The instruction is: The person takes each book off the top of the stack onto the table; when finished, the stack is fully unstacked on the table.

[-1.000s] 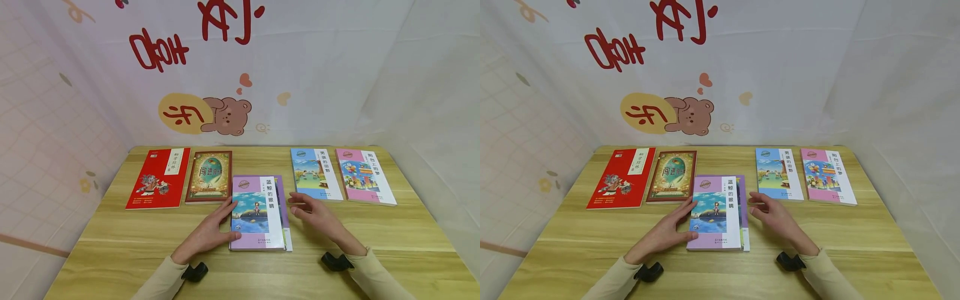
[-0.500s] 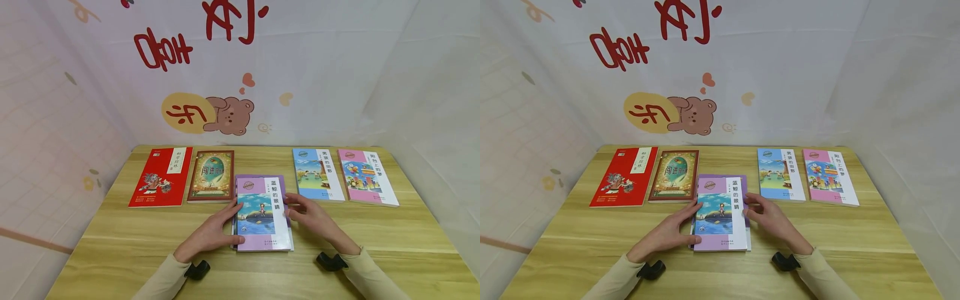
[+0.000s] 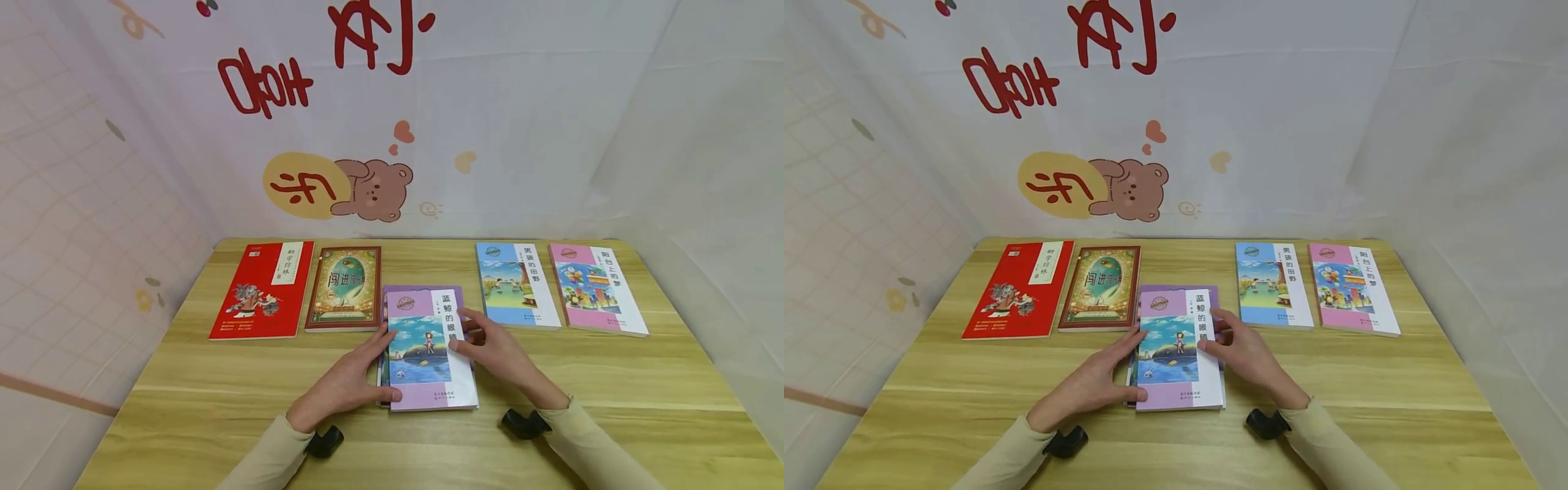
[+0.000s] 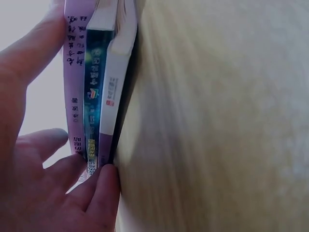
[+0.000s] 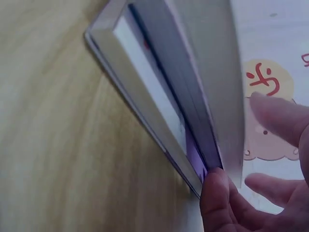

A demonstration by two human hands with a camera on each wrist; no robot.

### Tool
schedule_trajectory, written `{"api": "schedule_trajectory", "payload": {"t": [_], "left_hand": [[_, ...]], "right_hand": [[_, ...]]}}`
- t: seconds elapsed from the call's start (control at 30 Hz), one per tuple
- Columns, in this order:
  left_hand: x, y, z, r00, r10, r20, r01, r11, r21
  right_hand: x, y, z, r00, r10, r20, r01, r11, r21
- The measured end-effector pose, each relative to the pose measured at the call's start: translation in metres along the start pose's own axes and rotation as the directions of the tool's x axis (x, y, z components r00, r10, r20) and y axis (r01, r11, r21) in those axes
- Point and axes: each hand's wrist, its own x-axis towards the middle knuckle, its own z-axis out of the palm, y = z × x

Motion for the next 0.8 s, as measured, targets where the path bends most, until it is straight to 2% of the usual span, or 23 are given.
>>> {"api": "schedule_trajectory", "payload": {"t": [0.13,0.3,0.57,0.73,0.8], "left_hand": [[0.001,-0.002,0.002,1.000,0.004,-0.020,-0.004,1.000,0.005],[0.002,-0.003,0.001,1.000,0.007,-0.029,-0.007,1.000,-0.006],[0.003,-0.005,-0.004,0.999,0.036,0.005,-0.036,0.998,-0.053],[0.003,-0.006,-0.004,0.999,0.041,0.006,-0.041,0.997,-0.064],[0.003,-0.007,-0.004,0.999,0.040,0.005,-0.040,0.997,-0.066]], "right_hand": [[0.005,-0.001,0.003,1.000,-0.009,0.001,0.009,1.000,0.005],[0.007,0.001,0.000,0.999,-0.047,0.024,0.045,0.996,0.077],[-0.005,0.004,-0.014,0.992,-0.099,0.071,0.083,0.976,0.204],[-0.011,0.006,-0.021,0.984,-0.126,0.128,0.099,0.975,0.198],[-0.013,0.009,-0.021,0.982,-0.113,0.152,0.082,0.977,0.195]]}}
